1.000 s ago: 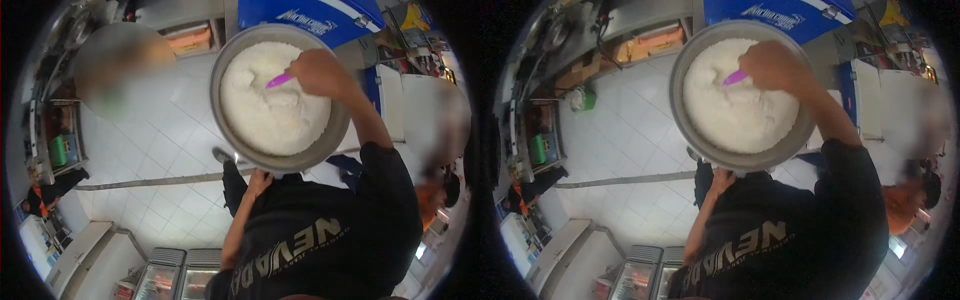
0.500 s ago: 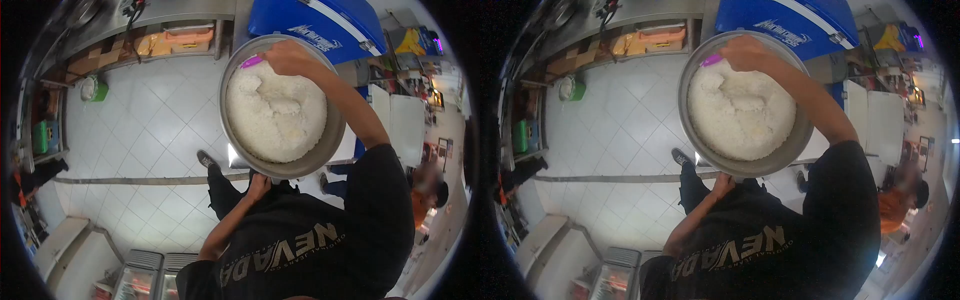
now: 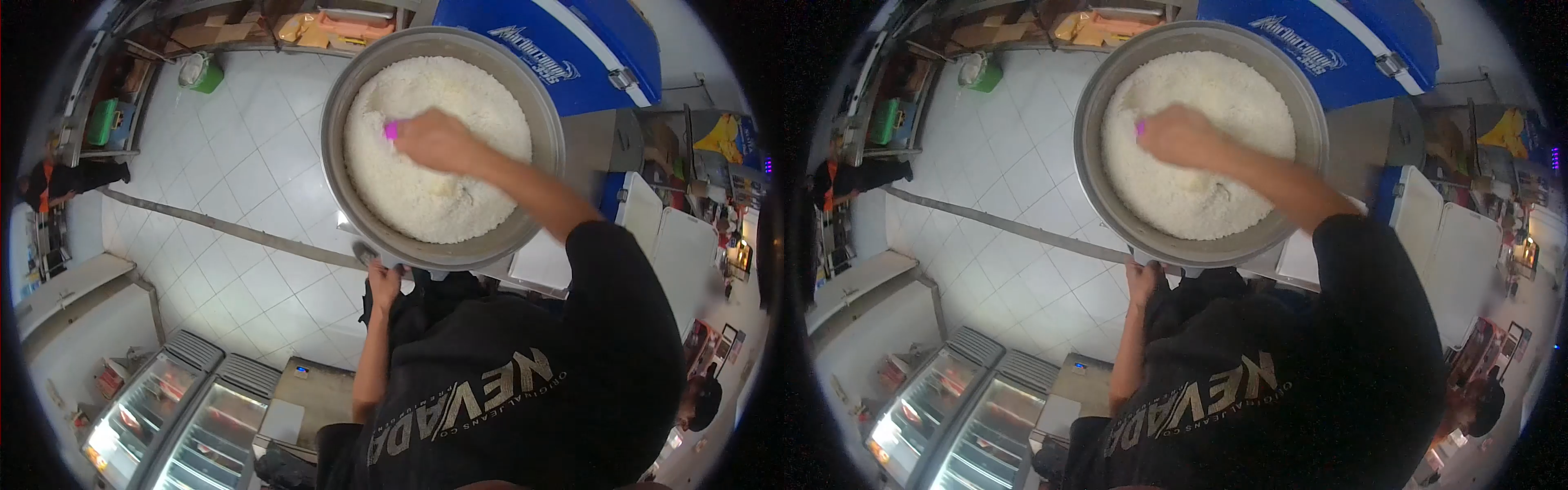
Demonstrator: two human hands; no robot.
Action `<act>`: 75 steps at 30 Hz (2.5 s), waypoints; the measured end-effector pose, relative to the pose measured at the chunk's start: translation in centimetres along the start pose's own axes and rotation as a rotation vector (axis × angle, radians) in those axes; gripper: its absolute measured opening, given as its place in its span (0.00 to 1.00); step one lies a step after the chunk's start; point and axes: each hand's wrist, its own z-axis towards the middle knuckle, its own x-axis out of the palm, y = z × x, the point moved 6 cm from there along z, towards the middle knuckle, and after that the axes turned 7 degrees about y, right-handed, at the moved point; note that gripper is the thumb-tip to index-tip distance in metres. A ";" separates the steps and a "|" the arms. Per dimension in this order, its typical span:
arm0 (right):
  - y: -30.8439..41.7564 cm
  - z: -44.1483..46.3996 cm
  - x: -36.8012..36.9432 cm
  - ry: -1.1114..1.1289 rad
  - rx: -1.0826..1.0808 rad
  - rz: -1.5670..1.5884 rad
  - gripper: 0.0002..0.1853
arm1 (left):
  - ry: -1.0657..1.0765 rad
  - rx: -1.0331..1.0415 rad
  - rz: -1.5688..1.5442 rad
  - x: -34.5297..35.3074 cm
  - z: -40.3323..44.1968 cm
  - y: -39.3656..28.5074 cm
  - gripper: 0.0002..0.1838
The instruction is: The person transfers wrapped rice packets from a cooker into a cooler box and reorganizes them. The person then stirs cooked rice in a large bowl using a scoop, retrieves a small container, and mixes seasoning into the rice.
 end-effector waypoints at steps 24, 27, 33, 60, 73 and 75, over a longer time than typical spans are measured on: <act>-10.6 -12.5 -3.8 -0.131 0.783 0.245 0.16 | -0.123 0.220 0.287 -0.8 0.5 -1.7 0.10; -18.5 -8.1 2.5 -0.173 0.736 0.201 0.13 | -0.115 0.164 0.302 -1.5 0.7 -1.3 0.08; -20.4 -0.1 9.3 0.248 0.239 0.581 0.10 | -0.063 0.112 0.090 -1.4 0.9 -1.2 0.13; -17.4 8.9 3.1 0.446 0.150 -0.031 0.14 | -0.065 0.151 0.154 -1.0 0.2 -3.0 0.12; -4.5 -14.1 2.0 0.157 0.417 -0.134 0.15 | 0.059 0.182 0.115 -1.3 1.0 -2.3 0.19; -5.1 -15.8 0.5 0.038 0.519 -0.130 0.18 | 0.099 0.195 0.102 -1.5 1.5 -2.1 0.19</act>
